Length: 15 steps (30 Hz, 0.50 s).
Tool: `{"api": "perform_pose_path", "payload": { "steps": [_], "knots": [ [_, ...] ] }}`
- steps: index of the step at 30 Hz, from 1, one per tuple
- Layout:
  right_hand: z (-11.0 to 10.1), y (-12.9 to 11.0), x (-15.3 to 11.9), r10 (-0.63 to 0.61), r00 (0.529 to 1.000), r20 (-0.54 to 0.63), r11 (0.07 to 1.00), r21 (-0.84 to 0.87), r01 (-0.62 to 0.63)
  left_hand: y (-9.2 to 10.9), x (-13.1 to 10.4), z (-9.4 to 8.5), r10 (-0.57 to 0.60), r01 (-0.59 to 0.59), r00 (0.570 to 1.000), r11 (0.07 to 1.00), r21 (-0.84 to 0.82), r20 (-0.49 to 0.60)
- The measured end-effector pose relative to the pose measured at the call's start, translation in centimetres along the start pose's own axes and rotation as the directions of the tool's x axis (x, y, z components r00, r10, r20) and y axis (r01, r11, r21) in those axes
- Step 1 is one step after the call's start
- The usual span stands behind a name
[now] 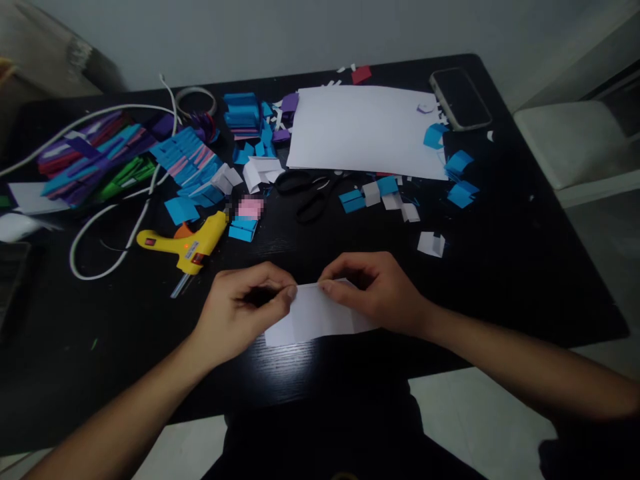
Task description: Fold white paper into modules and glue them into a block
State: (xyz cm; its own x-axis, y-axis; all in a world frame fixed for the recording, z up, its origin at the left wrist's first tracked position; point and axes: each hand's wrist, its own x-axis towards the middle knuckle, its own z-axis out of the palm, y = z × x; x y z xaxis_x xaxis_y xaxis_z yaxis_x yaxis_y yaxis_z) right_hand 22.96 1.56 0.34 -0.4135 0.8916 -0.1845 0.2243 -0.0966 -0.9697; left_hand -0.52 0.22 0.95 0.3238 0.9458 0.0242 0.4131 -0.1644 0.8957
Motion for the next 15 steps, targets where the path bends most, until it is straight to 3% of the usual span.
{"api": "perform_pose_path", "payload": {
  "steps": [15],
  "knots": [
    [-1.7, 0.2, 0.7, -0.001, 0.999, -0.049, 1.000, 0.025, 0.002, -0.5, 0.3, -1.1, -0.023, 0.023, 0.996, 1.000, 0.001, -0.084]
  ]
}}
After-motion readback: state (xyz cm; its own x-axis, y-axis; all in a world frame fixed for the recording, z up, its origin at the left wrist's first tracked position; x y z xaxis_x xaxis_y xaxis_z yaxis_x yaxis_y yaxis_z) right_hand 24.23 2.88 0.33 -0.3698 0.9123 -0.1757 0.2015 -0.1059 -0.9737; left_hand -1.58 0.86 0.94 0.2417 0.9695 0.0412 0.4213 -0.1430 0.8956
